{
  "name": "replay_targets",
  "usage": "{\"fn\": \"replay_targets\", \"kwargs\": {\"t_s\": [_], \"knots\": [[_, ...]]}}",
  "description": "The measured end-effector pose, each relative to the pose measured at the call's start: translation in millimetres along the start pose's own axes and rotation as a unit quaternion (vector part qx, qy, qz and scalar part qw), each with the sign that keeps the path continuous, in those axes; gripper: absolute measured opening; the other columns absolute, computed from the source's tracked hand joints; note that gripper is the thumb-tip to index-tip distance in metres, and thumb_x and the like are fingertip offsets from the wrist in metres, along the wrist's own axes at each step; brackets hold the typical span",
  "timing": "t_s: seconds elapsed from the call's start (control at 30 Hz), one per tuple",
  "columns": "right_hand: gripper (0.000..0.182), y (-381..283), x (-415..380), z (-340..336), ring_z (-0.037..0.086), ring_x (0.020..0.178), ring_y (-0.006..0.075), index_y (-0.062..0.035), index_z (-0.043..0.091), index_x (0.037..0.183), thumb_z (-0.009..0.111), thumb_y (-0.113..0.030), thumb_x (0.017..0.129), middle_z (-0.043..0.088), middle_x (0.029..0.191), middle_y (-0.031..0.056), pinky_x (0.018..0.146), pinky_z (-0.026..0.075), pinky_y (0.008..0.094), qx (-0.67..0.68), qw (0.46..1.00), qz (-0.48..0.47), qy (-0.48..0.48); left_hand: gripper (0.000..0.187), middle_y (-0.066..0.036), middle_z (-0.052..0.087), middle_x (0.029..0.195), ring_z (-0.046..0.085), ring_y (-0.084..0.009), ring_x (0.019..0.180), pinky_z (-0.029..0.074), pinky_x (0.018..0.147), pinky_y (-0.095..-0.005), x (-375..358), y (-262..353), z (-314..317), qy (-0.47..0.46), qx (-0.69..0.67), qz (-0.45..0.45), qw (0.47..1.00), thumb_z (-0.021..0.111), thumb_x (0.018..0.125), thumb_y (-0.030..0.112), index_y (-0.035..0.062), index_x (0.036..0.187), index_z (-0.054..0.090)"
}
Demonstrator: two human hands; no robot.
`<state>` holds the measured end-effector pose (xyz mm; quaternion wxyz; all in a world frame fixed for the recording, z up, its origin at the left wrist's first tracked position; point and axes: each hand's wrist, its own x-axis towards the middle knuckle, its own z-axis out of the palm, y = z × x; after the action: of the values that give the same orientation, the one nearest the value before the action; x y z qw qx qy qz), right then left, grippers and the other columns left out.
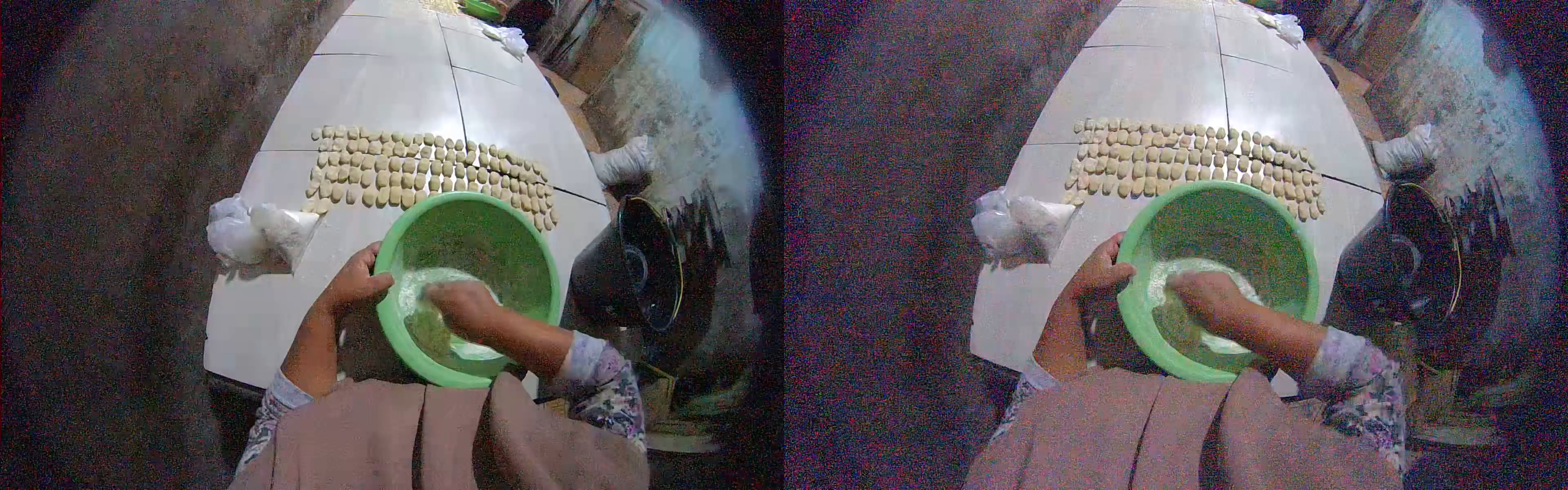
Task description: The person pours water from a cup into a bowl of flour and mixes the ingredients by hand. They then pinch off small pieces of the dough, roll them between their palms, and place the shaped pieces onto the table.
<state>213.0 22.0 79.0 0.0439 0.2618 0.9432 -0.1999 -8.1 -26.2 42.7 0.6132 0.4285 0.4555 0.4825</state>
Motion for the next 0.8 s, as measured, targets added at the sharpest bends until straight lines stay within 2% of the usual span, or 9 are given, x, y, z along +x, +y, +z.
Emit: {"fn": "replay_targets", "kwargs": {"t_s": [0.03, 0.13, 0.27, 0.37, 0.4, 0.57, 0.67, 0.77, 0.8], "knots": [[0.015, 6.0, -0.8, -3.4, 0.061, 0.073, 0.0309, -0.0086, 0.058, 0.093, 0.048, -0.018, 0.087, 0.06, 0.077, 0.0164, 0.063, 0.049, 0.0382, -0.029, 0.993, -0.022, 0.108, 0.049, -0.006, 0.057, 0.101, 0.055, -0.0136, 0.09, 0.044, 0.083, -0.0287, 0.9, -2.4, -1.6, 0.013, 0.024, 0.004, 1.0, 0.061, 0.07, 0.012, 0.0004, 0.116, 0.047], [0.015, 6.8, -4.4, -11.5, 0.062, 0.072, 0.0347, -0.0077, 0.057, 0.092, 0.05, -0.018, 0.084, 0.061, 0.077, 0.0173, 0.064, 0.05, 0.0445, 0.029, 0.989, 0.089, 0.113, 0.051, -0.007, 0.057, 0.102, 0.054, -0.0139, 0.091, 0.044, 0.083, -0.0289, -4.2, 3.3, 1.7, 0.018, 0.013, 0.003, 1.0, 0.061, 0.07, 0.012, -0.0001, 0.117, 0.047], [0.018, 15.5, -11.3, -11.0, 0.062, 0.066, 0.0344, -0.0088, 0.058, 0.096, 0.052, -0.019, 0.082, 0.061, 0.072, 0.0171, 0.06, 0.05, 0.0436, -0.053, 0.994, 0.073, 0.065, 0.053, -0.007, 0.057, 0.103, 0.054, -0.0145, 0.091, 0.043, 0.084, -0.0286, -5.5, 9.9, 6.2, 0.007, -0.005, 0.007, 1.0, 0.061, 0.069, 0.013, -0.0008, 0.118, 0.046], [0.039, 28.8, -23.1, -2.6, 0.054, 0.101, 0.034, -0.0134, 0.054, 0.114, 0.063, -0.018, 0.077, 0.047, 0.12, 0.0202, 0.08, 0.047, 0.0426, 0.037, 0.999, -0.026, -0.005, 0.052, -0.008, 0.057, 0.103, 0.055, -0.0147, 0.09, 0.043, 0.084, -0.0287, -1.8, 1.3, 1.3, -0.002, 0.009, 0.027, 1.0, 0.06, 0.069, 0.012, -0.0017, 0.117, 0.046], [0.058, 6.0, -27.8, -32.7, 0.046, 0.11, 0.0386, -0.0137, 0.043, 0.128, 0.063, -0.013, 0.074, 0.029, 0.136, 0.0209, 0.088, 0.044, 0.0432, -0.043, 0.99, -0.057, -0.123, 0.051, -0.008, 0.057, 0.102, 0.055, -0.0148, 0.09, 0.043, 0.084, -0.0288, -2.7, 4.7, 3.4, 0.005, 0.006, 0.014, 1.0, 0.06, 0.069, 0.012, -0.0019, 0.117, 0.046], [0.062, 10.4, -28.2, 8.9, 0.047, 0.108, 0.0376, -0.0097, 0.033, 0.132, 0.059, -0.012, 0.076, 0.036, 0.131, 0.0217, 0.088, 0.044, 0.0417, -0.052, 0.991, -0.087, -0.086, 0.049, -0.008, 0.058, 0.1, 0.055, -0.0147, 0.089, 0.044, 0.083, -0.0287, 1.8, -2.6, 1.8, 0.002, 0.018, 0.001, 1.0, 0.058, 0.069, 0.01, -0.0021, 0.115, 0.048], [0.036, 0.6, -12.4, 24.1, 0.052, 0.092, 0.0283, -0.01, 0.051, 0.11, 0.054, -0.016, 0.074, 0.05, 0.106, 0.0138, 0.077, 0.048, 0.037, -0.122, 0.976, -0.174, -0.057, 0.05, -0.008, 0.058, 0.1, 0.055, -0.014, 0.086, 0.044, 0.081, -0.0279, -6.5, 12.1, 9.7, 0.029, -0.019, -0.038, 0.999, 0.058, 0.068, 0.009, 0.0003, 0.116, 0.048], [0.025, 0.4, -7.6, 24.0, 0.056, 0.087, 0.0328, -0.005, 0.054, 0.102, 0.049, -0.013, 0.079, 0.053, 0.098, 0.0158, 0.074, 0.05, 0.0411, -0.104, 0.979, -0.17, -0.037, 0.05, -0.007, 0.058, 0.101, 0.055, -0.0135, 0.087, 0.044, 0.081, -0.028, 1.4, -4.9, -0.3, 0.0, -0.015, 0.003, 1.0, 0.059, 0.069, 0.01, 0.0015, 0.117, 0.048], [0.022, -2.6, -6.5, 15.2, 0.056, 0.086, 0.0327, -0.0061, 0.056, 0.099, 0.049, -0.014, 0.079, 0.054, 0.093, 0.0156, 0.072, 0.049, 0.0408, -0.074, 0.991, -0.107, -0.039, 0.049, -0.006, 0.058, 0.1, 0.055, -0.0128, 0.088, 0.044, 0.081, -0.0281, -1.3, 1.8, 2.9, -0.004, -0.04, 0.014, 0.999, 0.061, 0.07, 0.011, 0.001, 0.116, 0.048]]}}
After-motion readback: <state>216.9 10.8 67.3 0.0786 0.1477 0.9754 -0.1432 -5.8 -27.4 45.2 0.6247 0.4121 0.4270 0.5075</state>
